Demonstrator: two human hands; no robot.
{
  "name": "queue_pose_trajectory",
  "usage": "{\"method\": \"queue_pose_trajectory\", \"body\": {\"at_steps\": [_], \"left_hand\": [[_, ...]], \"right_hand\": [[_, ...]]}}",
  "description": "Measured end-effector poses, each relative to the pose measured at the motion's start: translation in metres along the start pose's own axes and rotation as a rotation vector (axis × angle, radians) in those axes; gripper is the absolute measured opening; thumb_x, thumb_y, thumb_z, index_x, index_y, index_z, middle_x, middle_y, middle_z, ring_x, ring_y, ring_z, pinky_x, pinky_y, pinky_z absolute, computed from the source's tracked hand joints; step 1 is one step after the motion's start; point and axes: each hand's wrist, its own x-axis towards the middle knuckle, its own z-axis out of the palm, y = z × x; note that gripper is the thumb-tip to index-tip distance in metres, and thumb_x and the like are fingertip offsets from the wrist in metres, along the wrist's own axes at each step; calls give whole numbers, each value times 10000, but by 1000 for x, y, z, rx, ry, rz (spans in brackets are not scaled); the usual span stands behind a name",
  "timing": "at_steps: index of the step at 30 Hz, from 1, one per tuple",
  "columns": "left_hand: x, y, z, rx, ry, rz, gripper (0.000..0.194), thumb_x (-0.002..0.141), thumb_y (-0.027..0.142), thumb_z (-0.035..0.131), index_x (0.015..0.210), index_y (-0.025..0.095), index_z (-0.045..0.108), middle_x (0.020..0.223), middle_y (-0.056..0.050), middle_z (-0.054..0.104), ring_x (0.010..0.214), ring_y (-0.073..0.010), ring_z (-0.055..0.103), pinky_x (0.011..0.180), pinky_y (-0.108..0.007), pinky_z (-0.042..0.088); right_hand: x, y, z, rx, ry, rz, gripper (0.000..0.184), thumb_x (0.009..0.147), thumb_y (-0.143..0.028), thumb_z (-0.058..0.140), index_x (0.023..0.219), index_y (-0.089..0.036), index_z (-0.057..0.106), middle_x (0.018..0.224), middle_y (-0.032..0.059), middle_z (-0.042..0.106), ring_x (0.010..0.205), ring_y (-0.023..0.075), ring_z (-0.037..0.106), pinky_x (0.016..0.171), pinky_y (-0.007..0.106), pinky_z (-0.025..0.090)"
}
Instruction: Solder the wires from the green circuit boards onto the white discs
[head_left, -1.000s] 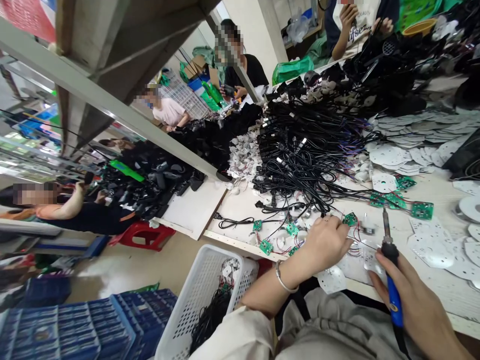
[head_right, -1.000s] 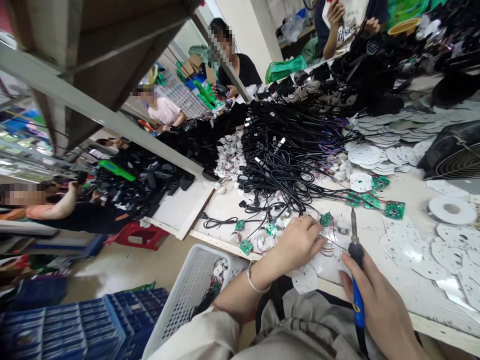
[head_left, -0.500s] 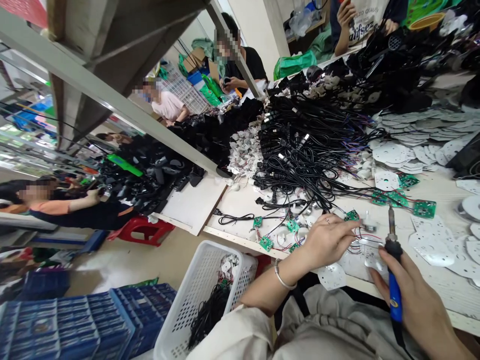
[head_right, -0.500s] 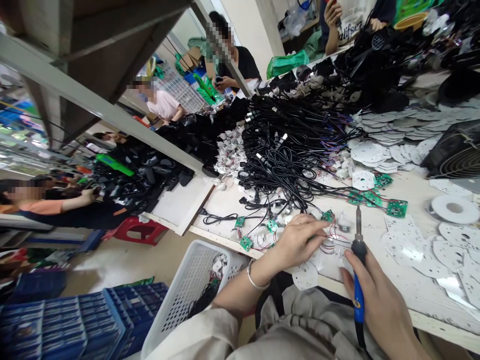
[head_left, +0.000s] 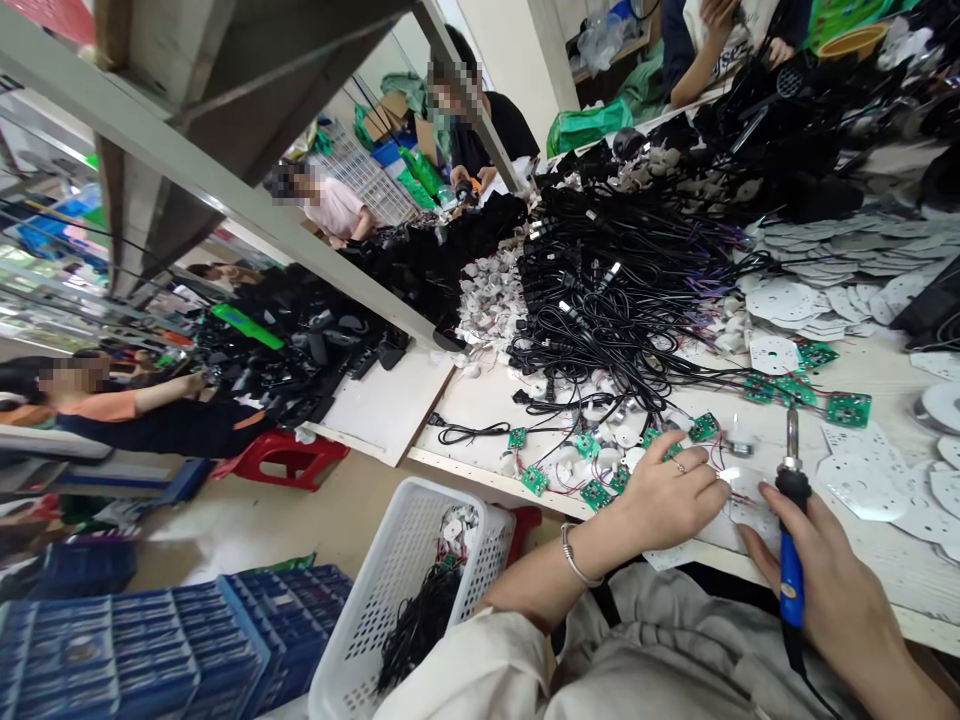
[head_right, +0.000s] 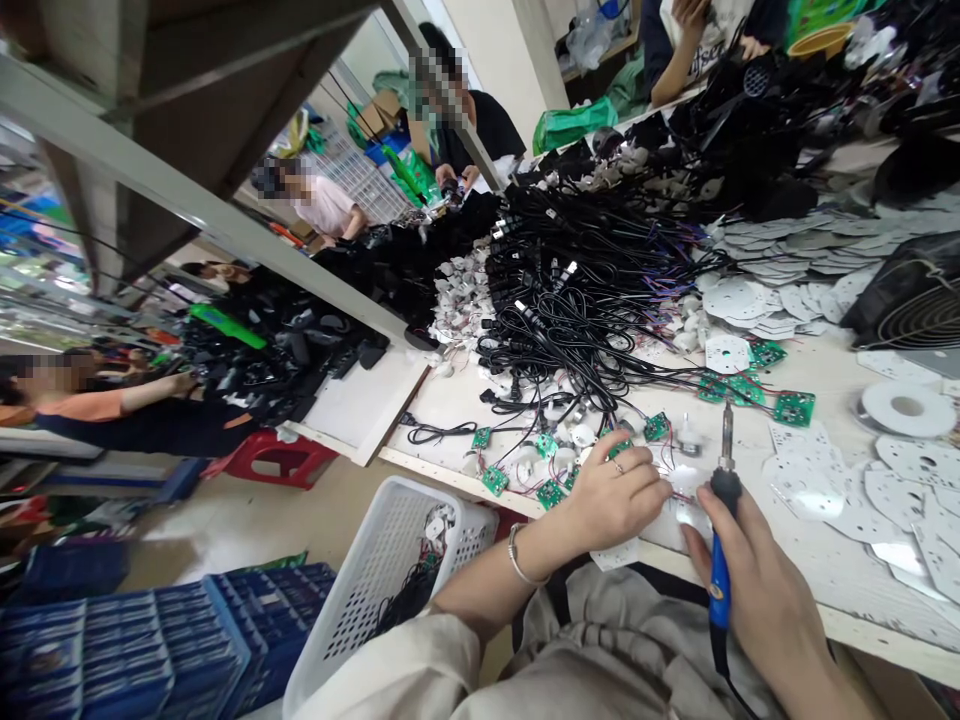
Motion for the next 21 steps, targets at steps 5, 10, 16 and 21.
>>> {"method": "queue_pose_trajectory", "body": {"at_steps": [5, 10, 16, 21], "left_hand": [[-1, 2, 5, -29, -16, 13, 158, 971, 221, 521, 945, 224, 677, 860, 15, 703, 929, -145, 617, 1079, -395, 316], [-5, -1, 12, -53, -49, -26, 177, 988, 243, 518, 1045, 274, 683, 1017, 2, 732, 1014, -149, 622, 932, -353, 371], [0, -6, 15, -84, 163, -140, 151, 965, 227, 570, 1025, 277, 700, 872, 4, 748, 829, -156, 624, 766, -312, 432], [10, -11, 12, -221, 268, -201, 122, 950, 208, 581, 997, 217, 693, 841, -20, 739, 817, -167, 618, 790, -314, 466]], "right_hand": [[-3, 2, 3, 26, 29, -50, 566, 882, -283, 700, 1398, -175, 494, 1151, 134, 684, 827, 225, 719, 640, 276, 536], [-8, 7, 7, 79, 3, -40, 448, 919, -224, 623, 1352, -238, 510, 1231, 134, 618, 982, 253, 693, 745, 314, 585], [5, 3, -1, 193, 0, 63, 353, 961, -239, 517, 1311, -247, 477, 1110, 108, 610, 984, 235, 659, 770, 340, 608], [3, 8, -1, 269, -21, 150, 420, 974, -233, 471, 1384, -269, 388, 1189, 117, 600, 1069, 243, 635, 889, 403, 578]]}}
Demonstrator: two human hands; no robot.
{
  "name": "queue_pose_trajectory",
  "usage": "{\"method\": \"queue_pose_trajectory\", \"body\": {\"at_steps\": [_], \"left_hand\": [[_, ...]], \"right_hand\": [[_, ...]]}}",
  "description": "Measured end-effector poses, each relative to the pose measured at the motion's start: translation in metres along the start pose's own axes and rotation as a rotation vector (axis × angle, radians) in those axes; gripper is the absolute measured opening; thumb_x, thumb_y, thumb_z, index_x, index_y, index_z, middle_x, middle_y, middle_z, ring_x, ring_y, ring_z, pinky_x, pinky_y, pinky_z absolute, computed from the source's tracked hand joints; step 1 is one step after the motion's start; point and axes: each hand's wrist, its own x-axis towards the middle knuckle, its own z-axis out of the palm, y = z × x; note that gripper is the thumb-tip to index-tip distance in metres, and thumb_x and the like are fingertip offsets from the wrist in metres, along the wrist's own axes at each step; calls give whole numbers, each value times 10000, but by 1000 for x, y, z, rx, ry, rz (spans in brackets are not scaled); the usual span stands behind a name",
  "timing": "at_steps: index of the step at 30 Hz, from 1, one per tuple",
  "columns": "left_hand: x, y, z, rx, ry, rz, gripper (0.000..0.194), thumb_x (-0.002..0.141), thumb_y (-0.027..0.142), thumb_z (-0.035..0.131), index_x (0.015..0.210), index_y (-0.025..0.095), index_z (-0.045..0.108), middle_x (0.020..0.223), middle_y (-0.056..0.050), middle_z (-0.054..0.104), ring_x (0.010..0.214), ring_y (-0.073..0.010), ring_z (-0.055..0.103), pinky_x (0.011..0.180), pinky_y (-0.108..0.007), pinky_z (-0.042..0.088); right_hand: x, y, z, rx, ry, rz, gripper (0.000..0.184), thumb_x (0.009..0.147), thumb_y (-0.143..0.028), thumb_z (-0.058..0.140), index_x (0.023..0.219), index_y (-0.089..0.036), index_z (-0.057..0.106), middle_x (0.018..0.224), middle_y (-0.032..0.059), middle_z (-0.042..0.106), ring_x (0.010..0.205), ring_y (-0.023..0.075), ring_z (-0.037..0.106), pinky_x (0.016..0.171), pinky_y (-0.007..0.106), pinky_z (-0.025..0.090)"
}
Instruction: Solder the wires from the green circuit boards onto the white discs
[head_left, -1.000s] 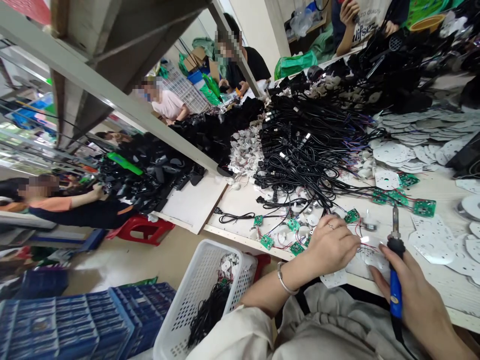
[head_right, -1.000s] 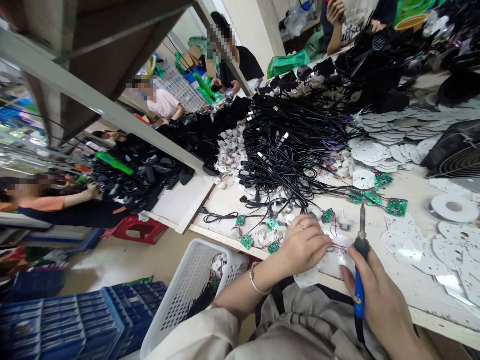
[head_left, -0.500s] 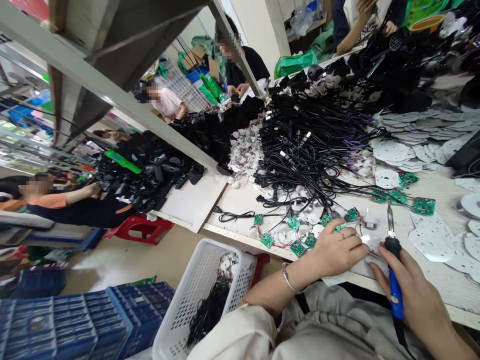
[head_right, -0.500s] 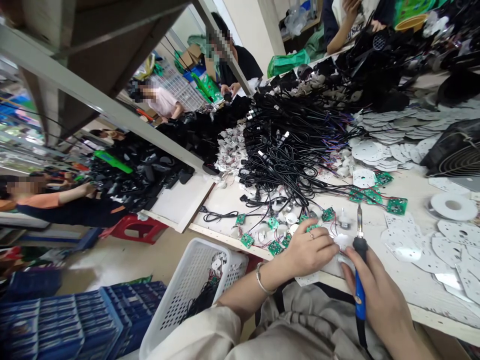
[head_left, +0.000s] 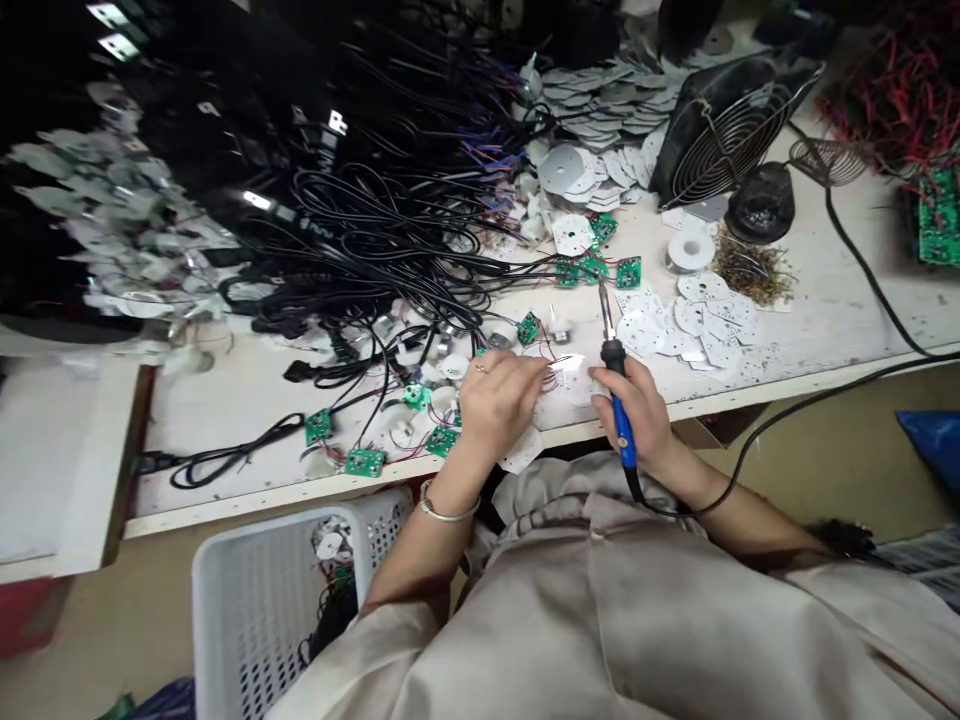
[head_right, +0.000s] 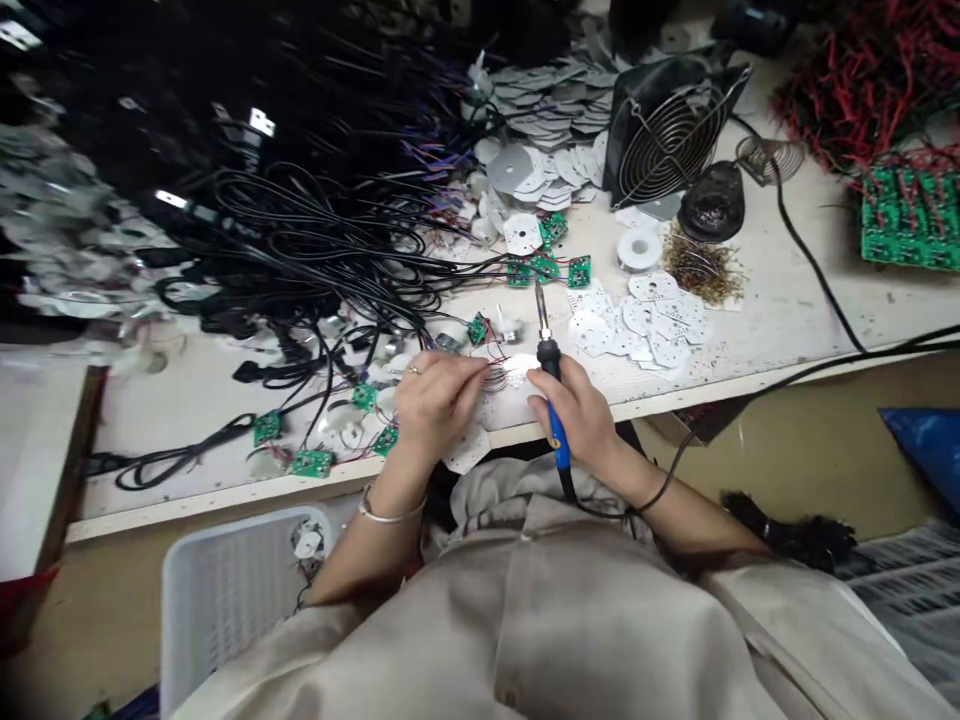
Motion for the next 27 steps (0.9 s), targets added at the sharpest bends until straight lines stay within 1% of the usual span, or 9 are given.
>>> {"method": "queue_pose_trajectory", "body": {"at_steps": [2, 5, 7, 12, 15, 19, 22, 25, 27], "left_hand": [[2, 4, -5, 36, -26, 0, 114, 947, 221, 581, 955, 222, 695, 838, -15, 740, 850, -182, 619, 802, -340, 442], [3, 10, -9, 108, -61, 28, 85, 927, 251, 609, 901, 230, 688, 820, -3, 734, 867, -199, 607, 809, -373, 389], [4, 11, -8, 130, -72, 44, 72, 910, 258, 623, 868, 235, 677, 817, 4, 730, 871, -202, 601, 844, -394, 365], [7, 11, -1, 110, -111, 73, 82, 888, 219, 604, 817, 228, 642, 902, 19, 751, 953, -202, 623, 947, -434, 316], [7, 11, 0, 124, -125, 95, 97, 901, 234, 594, 813, 218, 629, 860, 24, 746, 917, -191, 629, 962, -432, 314], [6, 12, 0, 149, -127, 130, 100, 914, 259, 595, 834, 220, 640, 855, 23, 745, 925, -194, 625, 978, -443, 306], [5, 14, 1, 88, -119, 89, 89, 901, 247, 604, 822, 223, 635, 851, 30, 745, 920, -193, 629, 991, -457, 298], [5, 16, 2, -13, -87, -8, 98, 883, 233, 606, 786, 216, 610, 831, 34, 740, 919, -185, 647, 1022, -470, 294], [6, 18, 4, -66, -95, -67, 115, 883, 231, 595, 769, 219, 602, 838, 36, 747, 937, -181, 663, 1058, -482, 274]], "right_hand": [[-2, -1, -2, 47, -20, 19, 442, 974, -226, 468, 1403, -274, 373, 1178, 109, 614, 1080, 240, 624, 904, 400, 567], [-3, -2, -3, 89, -14, 11, 449, 974, -232, 474, 1411, -269, 377, 1163, 108, 623, 1089, 239, 618, 879, 377, 571], [-2, -2, -2, 96, -13, 7, 451, 974, -237, 477, 1414, -266, 380, 1160, 109, 626, 1095, 238, 620, 867, 364, 576], [1, -3, -5, 86, -30, 10, 412, 973, -242, 487, 1382, -249, 432, 1162, 117, 621, 1087, 234, 631, 847, 350, 586], [3, -5, -6, 59, -23, 6, 369, 972, -248, 493, 1341, -241, 466, 1145, 121, 614, 1056, 230, 644, 818, 347, 598], [3, -5, -5, 20, -15, 0, 348, 978, -262, 485, 1325, -252, 459, 1131, 113, 614, 1032, 221, 653, 805, 340, 603], [4, -5, -5, 49, 3, -11, 364, 966, -237, 509, 1327, -241, 461, 1123, 114, 622, 1023, 214, 657, 798, 322, 597], [5, -6, -6, 104, 8, -2, 379, 960, -224, 521, 1335, -238, 468, 1140, 115, 635, 1058, 219, 655, 833, 334, 594], [7, -6, -7, 174, 6, 28, 377, 959, -236, 526, 1333, -250, 479, 1132, 105, 657, 1075, 225, 659, 853, 354, 595]]}}
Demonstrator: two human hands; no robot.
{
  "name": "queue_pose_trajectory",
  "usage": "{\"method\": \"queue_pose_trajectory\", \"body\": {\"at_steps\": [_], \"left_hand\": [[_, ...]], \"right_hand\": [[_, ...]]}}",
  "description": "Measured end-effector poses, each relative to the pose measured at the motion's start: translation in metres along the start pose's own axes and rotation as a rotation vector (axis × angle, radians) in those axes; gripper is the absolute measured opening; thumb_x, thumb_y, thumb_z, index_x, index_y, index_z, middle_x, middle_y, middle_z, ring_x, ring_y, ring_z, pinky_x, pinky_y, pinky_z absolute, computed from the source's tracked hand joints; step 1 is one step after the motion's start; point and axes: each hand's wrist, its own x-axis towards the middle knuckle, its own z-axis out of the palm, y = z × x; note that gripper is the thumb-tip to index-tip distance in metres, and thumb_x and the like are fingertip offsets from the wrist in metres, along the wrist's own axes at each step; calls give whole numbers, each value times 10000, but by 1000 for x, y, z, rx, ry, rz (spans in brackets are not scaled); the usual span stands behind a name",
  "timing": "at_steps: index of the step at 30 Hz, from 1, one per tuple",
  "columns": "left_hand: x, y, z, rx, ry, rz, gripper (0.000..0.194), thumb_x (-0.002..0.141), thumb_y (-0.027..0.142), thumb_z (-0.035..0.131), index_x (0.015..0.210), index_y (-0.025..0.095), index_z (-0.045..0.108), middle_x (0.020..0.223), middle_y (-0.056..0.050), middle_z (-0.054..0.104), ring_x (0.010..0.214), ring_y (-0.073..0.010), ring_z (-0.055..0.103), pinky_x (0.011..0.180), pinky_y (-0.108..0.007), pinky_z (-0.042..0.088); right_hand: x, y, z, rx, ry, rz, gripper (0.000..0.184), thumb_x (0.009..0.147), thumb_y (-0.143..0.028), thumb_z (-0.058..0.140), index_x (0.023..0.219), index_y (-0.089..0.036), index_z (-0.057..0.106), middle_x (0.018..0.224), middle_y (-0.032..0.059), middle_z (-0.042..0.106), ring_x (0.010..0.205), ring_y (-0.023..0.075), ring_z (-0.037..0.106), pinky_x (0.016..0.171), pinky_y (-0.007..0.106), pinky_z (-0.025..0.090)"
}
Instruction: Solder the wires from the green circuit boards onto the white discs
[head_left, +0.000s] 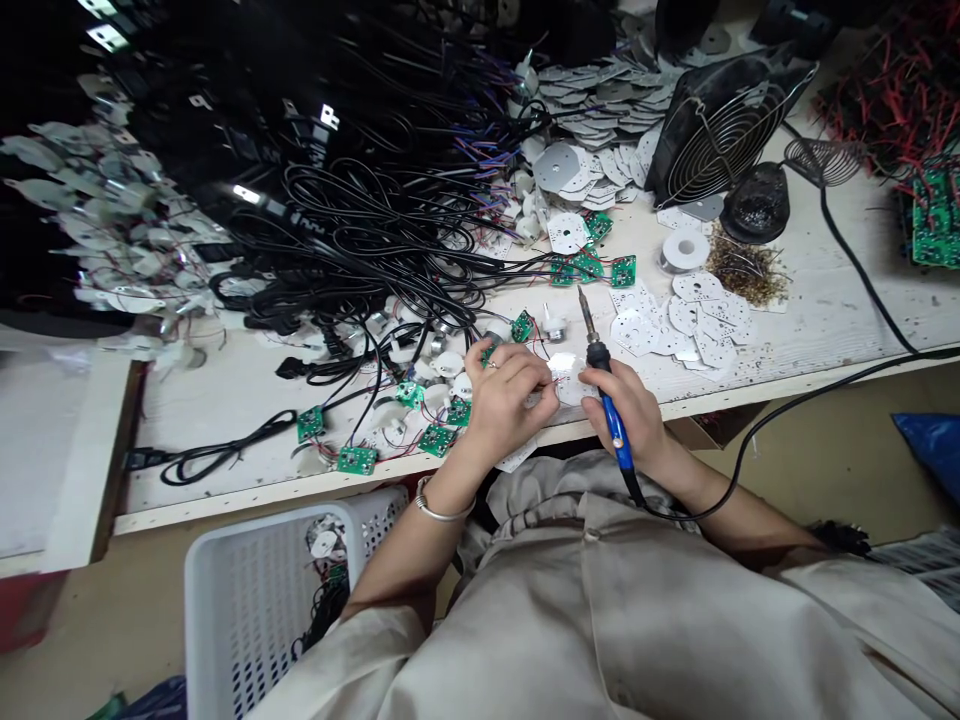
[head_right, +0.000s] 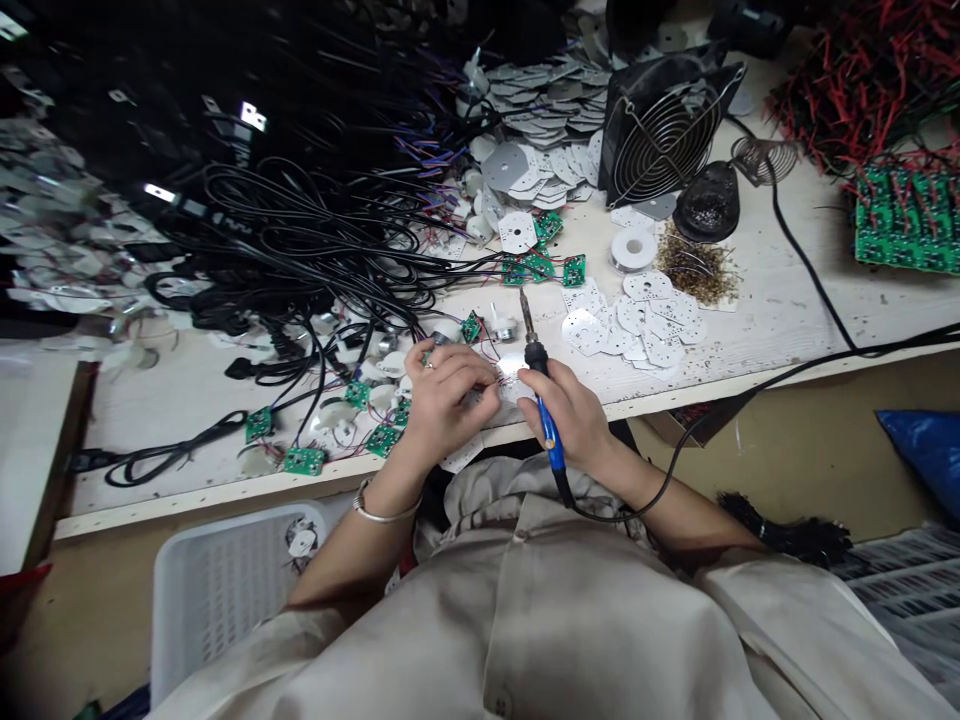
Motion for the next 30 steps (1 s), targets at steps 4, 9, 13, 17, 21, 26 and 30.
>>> {"method": "queue_pose_trajectory", "body": {"at_steps": [4, 9, 13, 17, 21, 26, 30], "left_hand": [[1, -1, 4, -50, -25, -31, 122, 868, 205, 589, 749, 230, 605, 831, 51, 756, 946, -172, 685, 1117, -490, 221], [-1, -3, 5, -55, -17, -2, 116, 840, 176, 588, 738, 230, 593, 834, 59, 760, 916, -170, 697, 1119, -488, 232], [0, -3, 4, -58, -32, -20, 118, 825, 164, 587, 723, 224, 583, 839, 54, 761, 911, -171, 702, 1118, -495, 245], [1, -4, 3, -57, -68, -42, 116, 798, 157, 597, 703, 222, 579, 856, 50, 766, 920, -179, 704, 1112, -503, 259], [1, -4, 3, -64, -54, -36, 118, 793, 147, 600, 704, 218, 570, 851, 51, 762, 909, -174, 703, 1101, -493, 274], [0, -5, 4, -70, -46, -24, 119, 793, 140, 595, 705, 213, 561, 858, 51, 759, 909, -170, 703, 1088, -489, 274], [0, -5, 4, -68, -74, -48, 120, 792, 146, 593, 699, 218, 569, 863, 48, 762, 908, -173, 701, 1090, -495, 274]], "right_hand": [[-4, 0, -8, 322, 75, 145, 347, 969, -285, 523, 1315, -272, 504, 1062, 69, 715, 984, 209, 713, 870, 397, 602], [-24, 1, -17, 614, 283, 453, 144, 958, -349, 547, 1021, -259, 640, 732, -15, 719, 526, 130, 657, 493, 265, 554], [-30, 2, -17, 583, 314, 542, 268, 931, -440, 560, 812, -231, 678, 502, -42, 598, 359, 106, 512, 320, 218, 365], [-30, 4, -18, 513, 245, 575, 300, 927, -458, 554, 805, -229, 703, 485, -42, 592, 356, 102, 487, 351, 231, 380], [-29, 5, -20, 513, 202, 583, 279, 925, -443, 564, 817, -234, 714, 496, -41, 601, 364, 103, 489, 355, 233, 370], [-26, 4, -21, 534, 197, 573, 247, 930, -411, 576, 822, -238, 716, 496, -50, 604, 356, 90, 477, 354, 222, 356], [-22, 3, -22, 577, 196, 611, 252, 927, -420, 590, 808, -231, 710, 476, -56, 593, 336, 78, 457, 338, 206, 328]]}}
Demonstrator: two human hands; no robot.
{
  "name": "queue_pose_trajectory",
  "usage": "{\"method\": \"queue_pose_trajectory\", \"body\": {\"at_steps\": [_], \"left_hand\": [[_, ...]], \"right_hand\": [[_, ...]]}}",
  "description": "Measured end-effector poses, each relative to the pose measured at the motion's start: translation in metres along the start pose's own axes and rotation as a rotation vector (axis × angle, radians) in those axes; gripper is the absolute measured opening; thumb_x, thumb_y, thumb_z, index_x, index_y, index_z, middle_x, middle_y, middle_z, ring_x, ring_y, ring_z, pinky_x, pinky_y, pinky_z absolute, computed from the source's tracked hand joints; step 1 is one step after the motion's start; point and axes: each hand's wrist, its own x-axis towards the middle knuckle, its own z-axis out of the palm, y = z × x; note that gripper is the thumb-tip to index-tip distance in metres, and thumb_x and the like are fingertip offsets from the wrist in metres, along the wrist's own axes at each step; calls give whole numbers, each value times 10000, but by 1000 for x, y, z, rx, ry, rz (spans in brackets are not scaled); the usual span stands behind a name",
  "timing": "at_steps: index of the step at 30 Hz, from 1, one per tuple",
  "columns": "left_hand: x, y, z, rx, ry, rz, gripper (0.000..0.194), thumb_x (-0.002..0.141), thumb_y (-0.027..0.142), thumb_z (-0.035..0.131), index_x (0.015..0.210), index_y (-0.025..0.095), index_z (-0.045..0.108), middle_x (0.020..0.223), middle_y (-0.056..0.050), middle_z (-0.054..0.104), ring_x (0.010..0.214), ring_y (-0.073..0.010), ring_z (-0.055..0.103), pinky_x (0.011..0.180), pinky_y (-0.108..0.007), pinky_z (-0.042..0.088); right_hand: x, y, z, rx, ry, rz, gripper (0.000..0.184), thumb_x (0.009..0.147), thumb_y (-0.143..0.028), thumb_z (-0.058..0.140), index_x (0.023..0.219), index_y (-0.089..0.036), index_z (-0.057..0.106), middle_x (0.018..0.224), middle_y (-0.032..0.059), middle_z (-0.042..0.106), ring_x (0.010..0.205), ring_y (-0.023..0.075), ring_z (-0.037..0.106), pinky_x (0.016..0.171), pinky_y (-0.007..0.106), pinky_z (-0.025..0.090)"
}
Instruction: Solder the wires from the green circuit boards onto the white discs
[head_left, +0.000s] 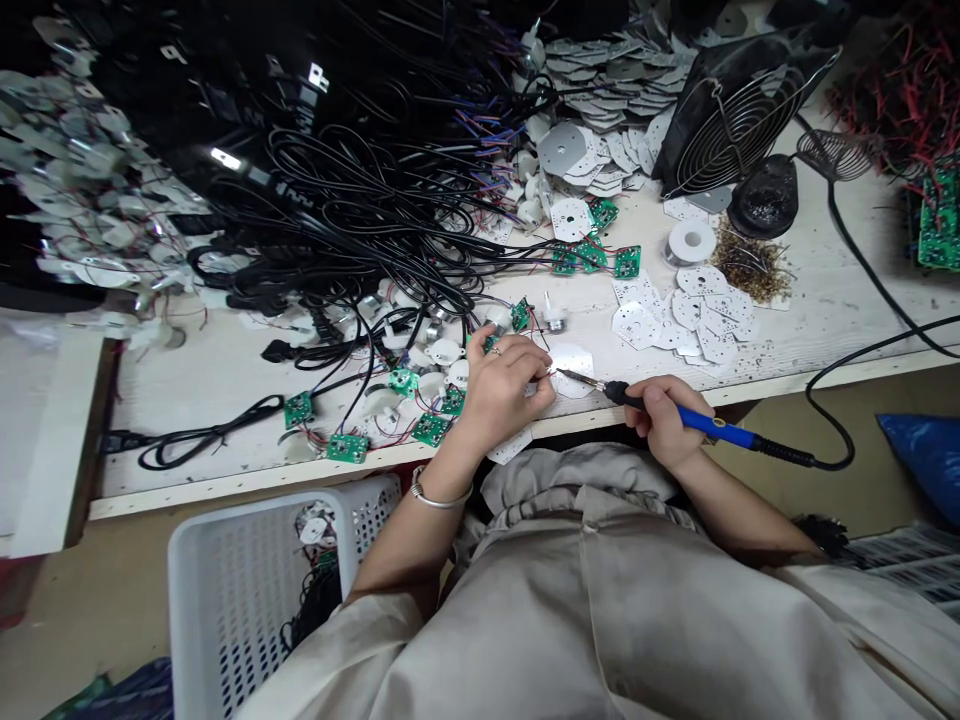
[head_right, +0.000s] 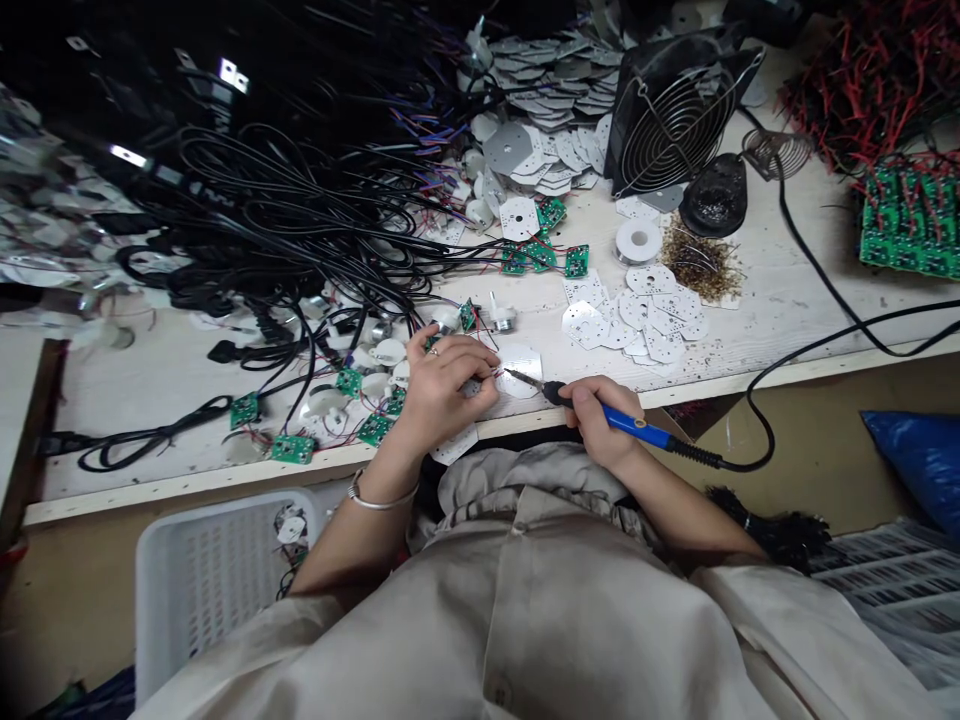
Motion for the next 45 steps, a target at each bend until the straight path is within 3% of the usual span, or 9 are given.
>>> {"method": "queue_pose_trajectory", "body": {"at_steps": [6, 13, 18, 25, 37, 45], "left_hand": [[0, 0, -1, -15, -4, 0, 122, 790, 153, 596, 694, 220, 567, 861, 50, 761, 908, -173, 697, 1089, -496, 282], [1, 1, -2, -21, -35, -27, 120, 790, 154, 600, 692, 221, 582, 876, 44, 763, 925, -177, 693, 1110, -503, 279], [1, 1, -2, -26, -51, -47, 121, 788, 157, 599, 686, 222, 587, 886, 36, 766, 925, -178, 691, 1118, -502, 280], [2, 2, -2, -21, -57, -55, 138, 793, 147, 589, 675, 220, 581, 875, 33, 764, 917, -182, 693, 1118, -516, 283], [1, 1, -2, -19, -25, -20, 131, 810, 151, 581, 698, 217, 588, 868, 33, 758, 905, -172, 691, 1123, -500, 286], [2, 2, -4, -61, -53, -76, 124, 865, 199, 585, 750, 232, 618, 865, 41, 756, 919, -166, 687, 1125, -477, 274]], "right_hand": [[4, -4, 3, 56, 55, 92, 340, 917, -509, 572, 780, -220, 687, 446, -54, 570, 304, 83, 428, 303, 207, 290], [6, -6, 3, 31, -3, 120, 334, 911, -515, 580, 792, -220, 682, 449, -58, 569, 307, 83, 430, 311, 207, 302], [6, -6, 2, 62, 38, 157, 367, 901, -550, 564, 784, -218, 667, 451, -58, 569, 303, 86, 419, 297, 208, 295], [6, -5, 3, 27, 13, 139, 359, 906, -537, 563, 770, -222, 670, 438, -54, 556, 303, 89, 409, 303, 220, 293], [4, -2, 3, 66, 84, 113, 343, 888, -532, 584, 748, -229, 664, 421, -52, 550, 285, 103, 406, 278, 232, 271], [4, -4, 5, 89, 122, 132, 341, 896, -531, 563, 765, -228, 650, 441, -50, 549, 310, 107, 421, 290, 234, 279]]}}
